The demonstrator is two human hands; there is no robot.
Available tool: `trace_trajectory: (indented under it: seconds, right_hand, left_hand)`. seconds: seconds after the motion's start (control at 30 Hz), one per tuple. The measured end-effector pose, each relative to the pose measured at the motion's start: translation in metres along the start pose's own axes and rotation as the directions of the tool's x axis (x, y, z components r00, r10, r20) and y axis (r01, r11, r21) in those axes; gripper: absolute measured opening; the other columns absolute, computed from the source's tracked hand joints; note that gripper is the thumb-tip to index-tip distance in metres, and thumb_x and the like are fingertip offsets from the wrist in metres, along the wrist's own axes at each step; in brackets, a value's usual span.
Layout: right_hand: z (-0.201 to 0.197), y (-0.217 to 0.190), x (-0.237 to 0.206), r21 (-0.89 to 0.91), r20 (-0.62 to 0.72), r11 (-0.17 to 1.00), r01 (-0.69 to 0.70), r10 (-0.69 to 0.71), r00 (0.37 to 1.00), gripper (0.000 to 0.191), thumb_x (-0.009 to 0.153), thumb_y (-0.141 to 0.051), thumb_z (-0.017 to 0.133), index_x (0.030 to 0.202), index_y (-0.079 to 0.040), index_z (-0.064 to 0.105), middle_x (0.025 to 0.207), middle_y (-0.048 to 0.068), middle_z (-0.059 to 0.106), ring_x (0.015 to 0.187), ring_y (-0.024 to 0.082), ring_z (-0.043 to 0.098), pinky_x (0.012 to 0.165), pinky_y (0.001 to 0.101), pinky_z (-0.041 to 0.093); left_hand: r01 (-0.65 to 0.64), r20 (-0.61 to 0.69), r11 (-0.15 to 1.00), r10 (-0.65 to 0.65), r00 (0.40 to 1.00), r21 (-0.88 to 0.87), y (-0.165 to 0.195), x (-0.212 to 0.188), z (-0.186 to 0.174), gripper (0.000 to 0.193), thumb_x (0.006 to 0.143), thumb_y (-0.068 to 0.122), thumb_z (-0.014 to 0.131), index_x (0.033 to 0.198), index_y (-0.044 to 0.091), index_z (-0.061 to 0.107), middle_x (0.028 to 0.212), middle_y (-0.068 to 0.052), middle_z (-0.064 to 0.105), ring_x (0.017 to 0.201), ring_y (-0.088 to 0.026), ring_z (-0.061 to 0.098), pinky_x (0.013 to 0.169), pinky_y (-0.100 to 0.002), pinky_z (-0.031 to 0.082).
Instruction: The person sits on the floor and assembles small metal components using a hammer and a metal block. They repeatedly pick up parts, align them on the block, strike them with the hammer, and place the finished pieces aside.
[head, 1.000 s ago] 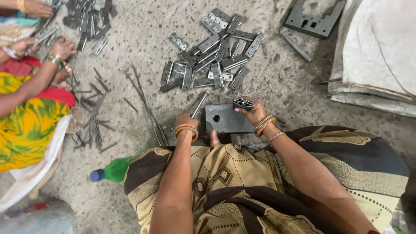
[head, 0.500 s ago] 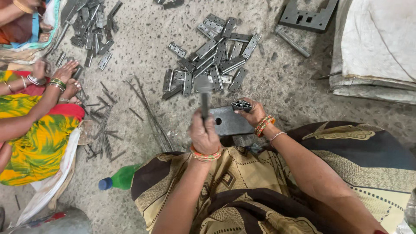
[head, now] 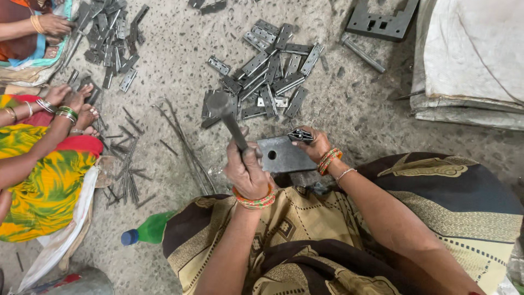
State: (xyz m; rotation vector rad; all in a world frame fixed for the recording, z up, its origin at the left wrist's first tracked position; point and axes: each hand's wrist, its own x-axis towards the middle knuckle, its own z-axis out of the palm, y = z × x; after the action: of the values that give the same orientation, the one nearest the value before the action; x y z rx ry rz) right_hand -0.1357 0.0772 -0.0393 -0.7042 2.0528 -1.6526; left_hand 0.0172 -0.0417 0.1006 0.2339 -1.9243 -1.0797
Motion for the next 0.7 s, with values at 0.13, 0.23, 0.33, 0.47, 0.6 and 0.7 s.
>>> trace_trajectory:
  seconds: [0.13, 0.23, 0.33, 0.47, 0.6, 0.7]
  right_hand:
    - [0.0, -0.005, -0.001, -0.01, -0.037, 0.999, 0.043, -0.043, 0.998, 0.035, 0.082, -0.006, 0.084, 0.115, -0.01, 0.072, 0.104, 0.005, 0.079, 0.094, 0.01, 0.071, 0.085, 0.0311, 0.058]
    - [-0.001, -0.008, -0.002, -0.031, -0.012, 0.999, 0.029, -0.029, 0.999, 0.037, 0.081, -0.006, 0.084, 0.115, -0.011, 0.072, 0.104, 0.004, 0.079, 0.094, 0.01, 0.072, 0.085, 0.0311, 0.058]
    - [0.001, -0.006, -0.003, -0.015, -0.03, 1.0, 0.017, -0.017, 0.999, 0.037, 0.083, -0.006, 0.083, 0.118, -0.011, 0.07, 0.103, 0.004, 0.079, 0.093, 0.01, 0.072, 0.085, 0.0308, 0.058]
    - [0.004, -0.002, -0.002, 0.312, 0.003, 0.941, 0.132, -0.14, 0.99, 0.035, 0.082, -0.005, 0.08, 0.116, -0.011, 0.071, 0.11, 0.005, 0.077, 0.102, 0.008, 0.07, 0.092, 0.0298, 0.058]
    - [0.002, -0.003, -0.001, -0.014, -0.001, 1.0, -0.023, 0.023, 1.0, 0.035, 0.085, -0.009, 0.081, 0.118, -0.011, 0.069, 0.1, 0.004, 0.079, 0.087, 0.009, 0.07, 0.081, 0.0302, 0.057]
    - [-0.001, -0.006, -0.004, 0.001, 0.003, 0.999, 0.033, -0.033, 0.999, 0.033, 0.084, -0.008, 0.081, 0.116, -0.01, 0.071, 0.1, 0.004, 0.079, 0.089, 0.009, 0.069, 0.083, 0.0307, 0.057]
  left_hand:
    - [0.106, 0.45, 0.873, -0.346, 0.823, 0.476, -0.013, -0.011, 0.019, 0.04, 0.109, 0.028, 0.047, 0.143, 0.009, 0.055, 0.066, -0.004, 0.06, 0.046, -0.012, 0.055, 0.038, -0.027, 0.046]
    - [0.118, 0.416, 0.707, -0.533, 0.737, 0.698, -0.026, -0.016, 0.018, 0.035, 0.108, 0.033, 0.052, 0.135, 0.013, 0.064, 0.06, -0.006, 0.059, 0.044, -0.013, 0.051, 0.041, -0.03, 0.04]
    - [0.519, 0.253, 0.738, -0.651, 0.716, 0.431, -0.019, -0.007, 0.004, 0.036, 0.105, 0.031, 0.05, 0.132, 0.013, 0.065, 0.056, -0.003, 0.053, 0.038, -0.012, 0.049, 0.034, -0.03, 0.039]
    - [-0.009, -0.024, 0.997, 0.011, 1.0, 0.07, 0.004, 0.013, -0.008, 0.033, 0.116, 0.028, 0.042, 0.135, 0.008, 0.061, 0.069, 0.002, 0.061, 0.052, -0.006, 0.057, 0.043, -0.024, 0.044]
    - [-0.031, -0.043, 0.997, 0.028, 0.999, -0.071, -0.005, 0.003, 0.005, 0.033, 0.117, 0.031, 0.041, 0.134, 0.009, 0.059, 0.07, 0.0, 0.055, 0.05, -0.007, 0.048, 0.043, -0.024, 0.036]
    - [0.076, 0.408, 0.9, -0.268, 0.873, 0.429, -0.037, -0.023, 0.02, 0.034, 0.11, 0.032, 0.043, 0.134, 0.014, 0.058, 0.058, -0.003, 0.055, 0.045, -0.013, 0.052, 0.038, -0.029, 0.04]
